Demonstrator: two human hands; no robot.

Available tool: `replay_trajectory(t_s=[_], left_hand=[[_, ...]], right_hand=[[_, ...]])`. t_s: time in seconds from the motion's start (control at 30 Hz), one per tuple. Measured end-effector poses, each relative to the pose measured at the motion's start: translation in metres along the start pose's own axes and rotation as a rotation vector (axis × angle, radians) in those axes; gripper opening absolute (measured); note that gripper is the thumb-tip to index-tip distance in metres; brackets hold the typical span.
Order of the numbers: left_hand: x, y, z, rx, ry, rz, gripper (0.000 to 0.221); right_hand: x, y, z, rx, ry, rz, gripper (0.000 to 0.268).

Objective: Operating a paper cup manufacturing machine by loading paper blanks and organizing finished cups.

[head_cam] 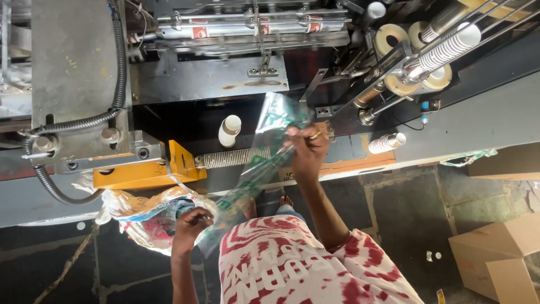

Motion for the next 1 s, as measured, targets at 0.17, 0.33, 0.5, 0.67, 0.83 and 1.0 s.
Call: replay_trajectory(t_s=[0.17,0.33,0.5,0.67,0.83,1.0], left_hand=[[0.012,-0.001,0.018,0.153,-0.419,-0.084,0.012],[-0.008,0.004,-0.046,0.018,-0.540,0.381,0.012],[0.067,0.020,0.068,0.240,0.863,0.170,0.035],[0.145,0.034,0.168,0.311,0.154,-0.053,0.075],[0.164,0.047,0.131,0.150,0.034,-0.028,0.016],[0.181,0.040,0.172,0.354,0.371,0.038,0.009]], right_hand=[[-0.044,0.004,0.002,-0.007,0.092,0.085,0.020],[-0.064,0.003,0.001,0.123,0.178,0.142,0.012],[-0.069,-0.020,0.031,0.062,-0.166,-0.366,0.009],[-0.021,-0.080,0.035,0.091,-0.267,-0.753,0.012],[-0.005,-0.090,0.034,0.285,-0.427,-0.774,0.016],[-0.005,-0.086,0.022,0.344,-0.370,-0.608,0.017]])
Point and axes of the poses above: each hand's wrist, its own y-axis towards the middle knuckle, its own x-axis out of the palm, z = x × y, the point moved 9 cm from there along y, towards the middle knuckle, and after that the axes turned 1 degree about z, right-handed, at the moved point
